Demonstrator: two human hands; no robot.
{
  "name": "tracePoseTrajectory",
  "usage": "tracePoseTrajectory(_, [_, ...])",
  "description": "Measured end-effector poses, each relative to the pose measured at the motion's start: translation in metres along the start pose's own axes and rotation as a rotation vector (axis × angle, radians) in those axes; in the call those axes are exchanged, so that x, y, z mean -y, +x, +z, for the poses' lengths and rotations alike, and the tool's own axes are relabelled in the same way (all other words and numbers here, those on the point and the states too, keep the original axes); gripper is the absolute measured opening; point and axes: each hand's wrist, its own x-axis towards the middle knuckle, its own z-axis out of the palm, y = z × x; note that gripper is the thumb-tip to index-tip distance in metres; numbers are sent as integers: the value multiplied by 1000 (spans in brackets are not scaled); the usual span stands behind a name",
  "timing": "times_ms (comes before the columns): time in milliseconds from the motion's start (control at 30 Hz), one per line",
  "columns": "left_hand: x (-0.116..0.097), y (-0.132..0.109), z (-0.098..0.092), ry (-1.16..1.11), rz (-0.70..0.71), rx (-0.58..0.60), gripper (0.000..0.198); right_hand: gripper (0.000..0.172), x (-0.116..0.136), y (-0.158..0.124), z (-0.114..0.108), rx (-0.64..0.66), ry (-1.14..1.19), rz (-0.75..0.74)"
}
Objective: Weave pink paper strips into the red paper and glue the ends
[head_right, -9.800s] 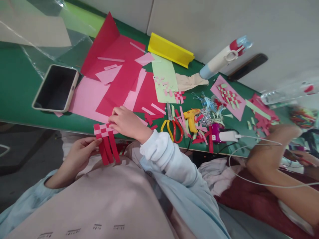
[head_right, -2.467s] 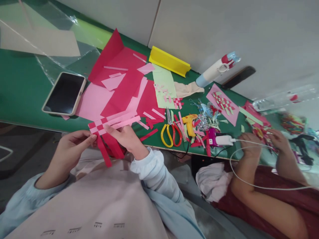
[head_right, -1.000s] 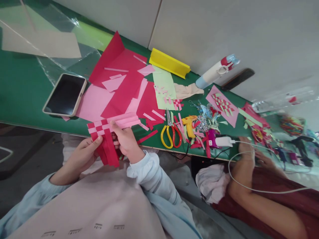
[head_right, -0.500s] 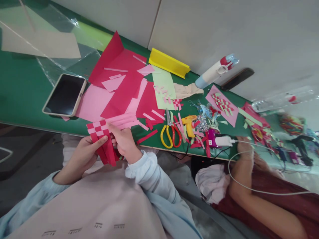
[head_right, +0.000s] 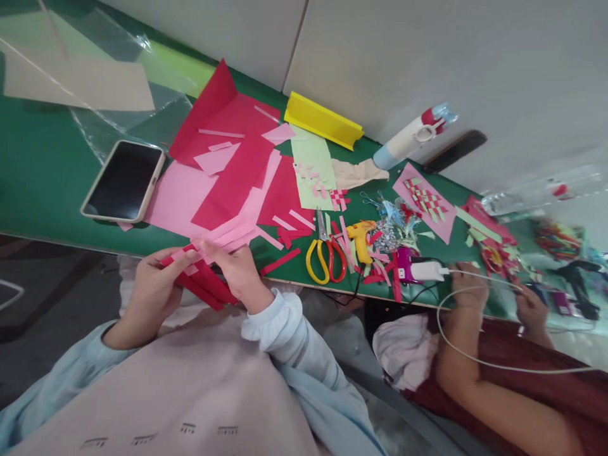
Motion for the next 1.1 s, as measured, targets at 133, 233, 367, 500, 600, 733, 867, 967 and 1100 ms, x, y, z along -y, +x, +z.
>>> tracePoseTrajectory(133, [0,-1,4,23,35,-63,30,25,-4,-1,1,30,-18,-37])
tracePoseTrajectory(233, [1,-2,4,18,61,-71,30,28,-4,-2,4,-2,-1,-46])
tracePoseTrajectory(367, [3,-1,4,39,91,-78,29,29,-5,-3,8,-60,38,-29])
tracePoseTrajectory(500, [1,-1,5,43,73,-123,31,27,-7,-4,8,-64,57,-29])
tracePoseTrajectory(600, [-2,-1,5,75,82,-115,32,27,-7,-4,7,-54,42,-60])
tracePoseTrajectory(733, [-2,0,6,72,117,-108,28,29,-5,-6,8,-48,10,-60])
tracePoseTrajectory(867, [1,0,7,55,163,-96,24,29,-4,-7,11,-50,10,-63])
tracePoseTrajectory(967, [3,1,6,87,179,-120,22,30,-7,-7,12,-51,30,-72])
tracePoseTrajectory(1100, [6,2,0,167,228,-120,18,29,-11,-7,8,-23,4,-98])
